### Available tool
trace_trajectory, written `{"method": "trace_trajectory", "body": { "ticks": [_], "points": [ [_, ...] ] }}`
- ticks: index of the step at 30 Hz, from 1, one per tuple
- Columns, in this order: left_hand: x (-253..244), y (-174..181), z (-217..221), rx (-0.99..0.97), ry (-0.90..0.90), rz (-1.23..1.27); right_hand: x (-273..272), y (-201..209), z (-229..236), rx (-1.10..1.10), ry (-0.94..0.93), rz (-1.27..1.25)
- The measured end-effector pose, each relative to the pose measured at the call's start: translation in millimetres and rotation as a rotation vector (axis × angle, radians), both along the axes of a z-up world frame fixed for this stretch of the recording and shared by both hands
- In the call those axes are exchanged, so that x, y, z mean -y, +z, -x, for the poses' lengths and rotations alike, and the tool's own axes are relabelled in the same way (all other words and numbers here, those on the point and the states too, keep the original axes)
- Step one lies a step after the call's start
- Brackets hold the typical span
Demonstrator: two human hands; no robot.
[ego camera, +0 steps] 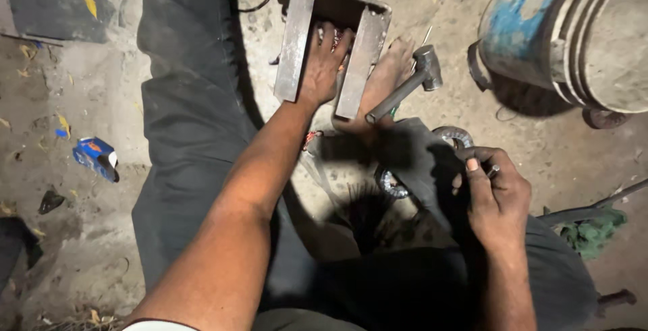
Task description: The person sits on the floor and uses a hammer to repeatedly strike a circular metal component with copper windings that is clamped in a vise. The person rotates the component and continues hammering different sections.
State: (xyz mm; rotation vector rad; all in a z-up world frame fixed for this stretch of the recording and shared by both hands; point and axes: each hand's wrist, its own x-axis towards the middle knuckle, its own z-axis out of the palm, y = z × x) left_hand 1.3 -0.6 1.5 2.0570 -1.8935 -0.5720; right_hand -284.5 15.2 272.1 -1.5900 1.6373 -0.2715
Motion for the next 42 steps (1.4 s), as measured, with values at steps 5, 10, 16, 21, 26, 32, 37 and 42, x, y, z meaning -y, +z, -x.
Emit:
{"method": "trace_trajectory", "body": {
  "ticks": [5,10,16,21,26,32,37,42],
  "points": [
    [1.6,6.9,-4.5,-0.02,0.015,0.001,3.7,5.1,-6.9,0.046,0.058,0.021],
    [-4.1,2.9,5.9,0.042,0.105,0.199,-1.2,1.3,-1.5,0.04,0.086,0.07],
    [-12.0,22.5,-7.8,-0.123,0.134,-0.1,0.1,1.7,-3.7,-0.006,0.087,0.085],
    [4.8,8.4,-5.3,-0.171,0.147,-0.073,0.4,-0.4,-1.1,-0.025,0.113,0.152],
    [4.9,-21.2,-3.2,-0.124,0.188,0.203,0.9,-4.4,1.1,-0.056,0.126,0.155],
    [-13.2,0.3,1.1,-0.264,0.282,0.067,3.3,-4.4,3.5,0.001,0.113,0.174],
    [-59.0,58.6,9.6,-0.156,0.295,-0.323,2.7,-5.9,14.4,0.165,0.046,0.152],
    [-100.3,130.4,38.5,-0.082,0.061,-0.487,-0.1,-9.3,34.3,0.284,-0.009,0.154]
  ]
}}
